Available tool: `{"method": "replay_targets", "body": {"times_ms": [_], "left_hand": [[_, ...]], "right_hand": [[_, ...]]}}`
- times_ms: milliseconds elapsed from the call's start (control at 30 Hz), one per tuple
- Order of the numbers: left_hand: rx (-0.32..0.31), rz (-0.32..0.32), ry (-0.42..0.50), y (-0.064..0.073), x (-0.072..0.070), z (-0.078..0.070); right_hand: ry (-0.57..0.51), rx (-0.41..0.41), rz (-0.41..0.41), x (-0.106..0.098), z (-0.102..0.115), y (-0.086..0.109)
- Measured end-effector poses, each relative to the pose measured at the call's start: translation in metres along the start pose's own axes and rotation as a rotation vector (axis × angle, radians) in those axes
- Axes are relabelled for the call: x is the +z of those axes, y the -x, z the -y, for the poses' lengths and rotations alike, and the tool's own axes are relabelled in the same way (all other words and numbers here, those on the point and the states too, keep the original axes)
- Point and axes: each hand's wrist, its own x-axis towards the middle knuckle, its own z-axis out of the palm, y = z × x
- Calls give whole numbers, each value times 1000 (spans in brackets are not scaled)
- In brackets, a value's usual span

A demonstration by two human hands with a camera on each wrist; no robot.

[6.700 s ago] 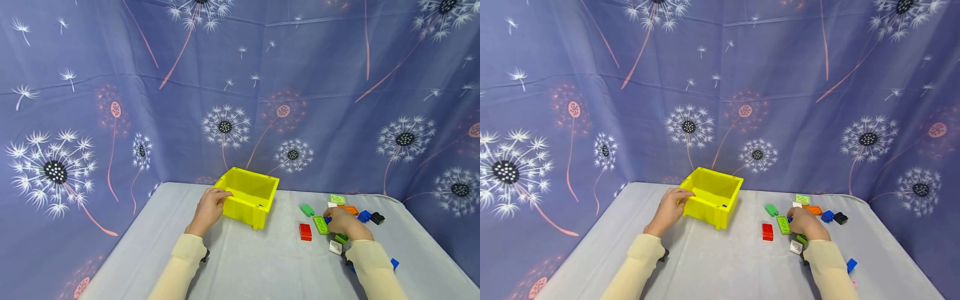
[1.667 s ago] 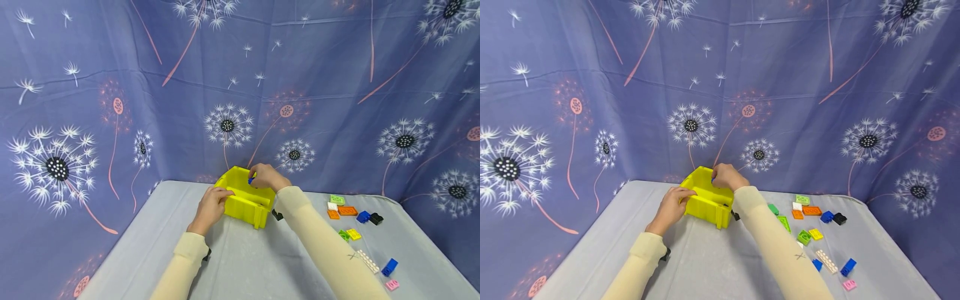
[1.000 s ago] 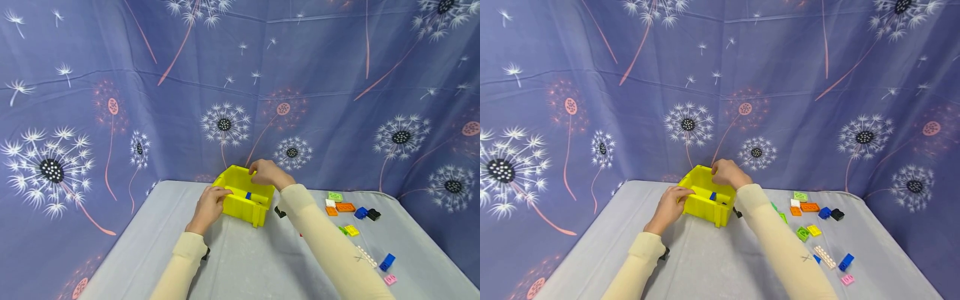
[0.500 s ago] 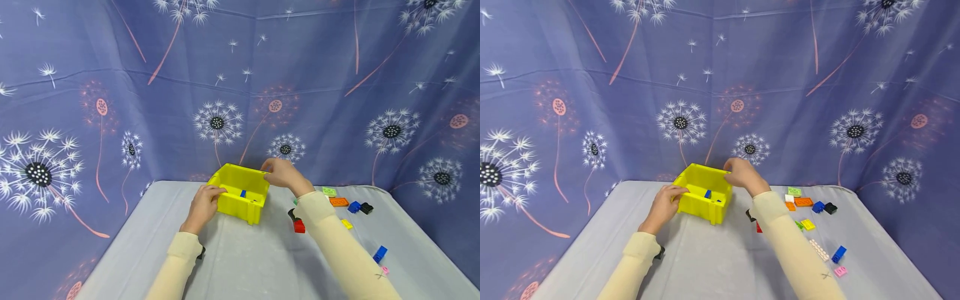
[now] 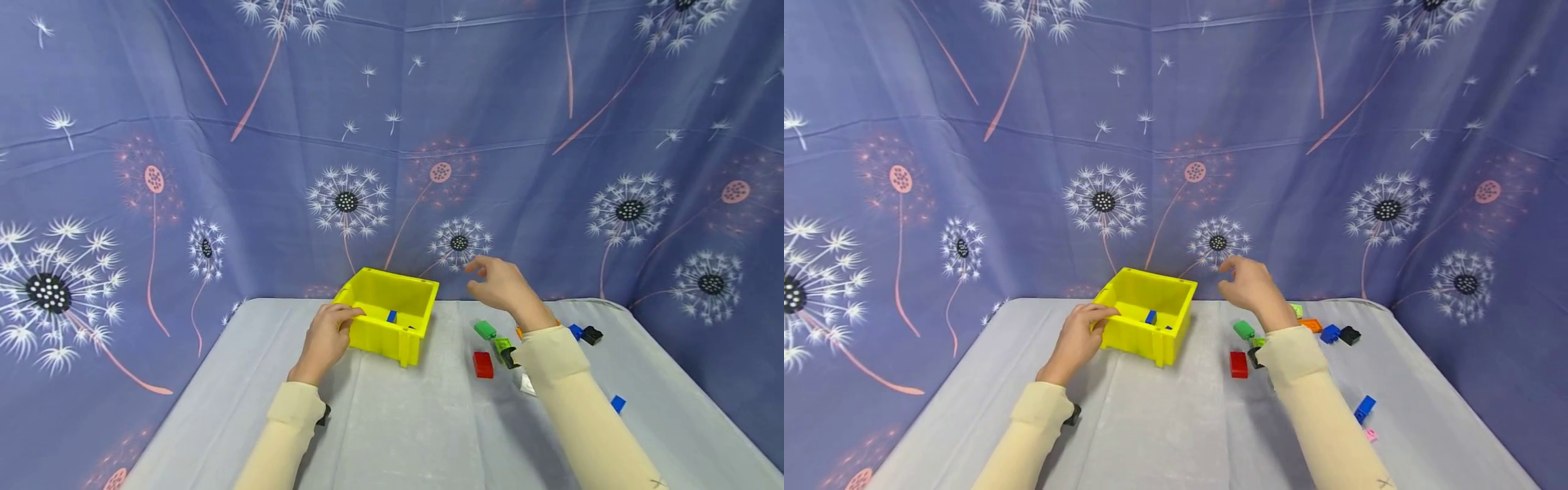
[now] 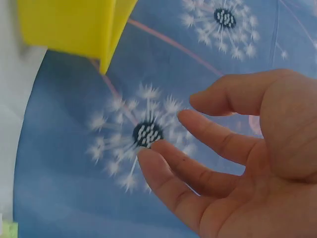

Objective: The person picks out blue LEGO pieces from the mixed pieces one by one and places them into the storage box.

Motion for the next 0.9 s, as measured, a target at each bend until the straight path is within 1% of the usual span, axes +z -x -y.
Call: {"method": "replay_targets", "body": {"times_ms": [133,367,467,600,700,900], "left_hand": [[3,-12,3,0,0,1],[-9,5,7,0,-1,3],[-16,12,11,1,-2,3],[-23,17,12,2,-5,4],[-30,17,22,2,-9,4],[-35,20,17,0,-12,7]], "right_hand": [[-3,41,-3,-7,-22,6],[6,96,-18,-20,-66,13],[20,124,-9,-25,-85,14],[40,166,25,-27,-109,13],[43,212,48,-26,-125,10],[42,307,80,-22,-151,0]]}}
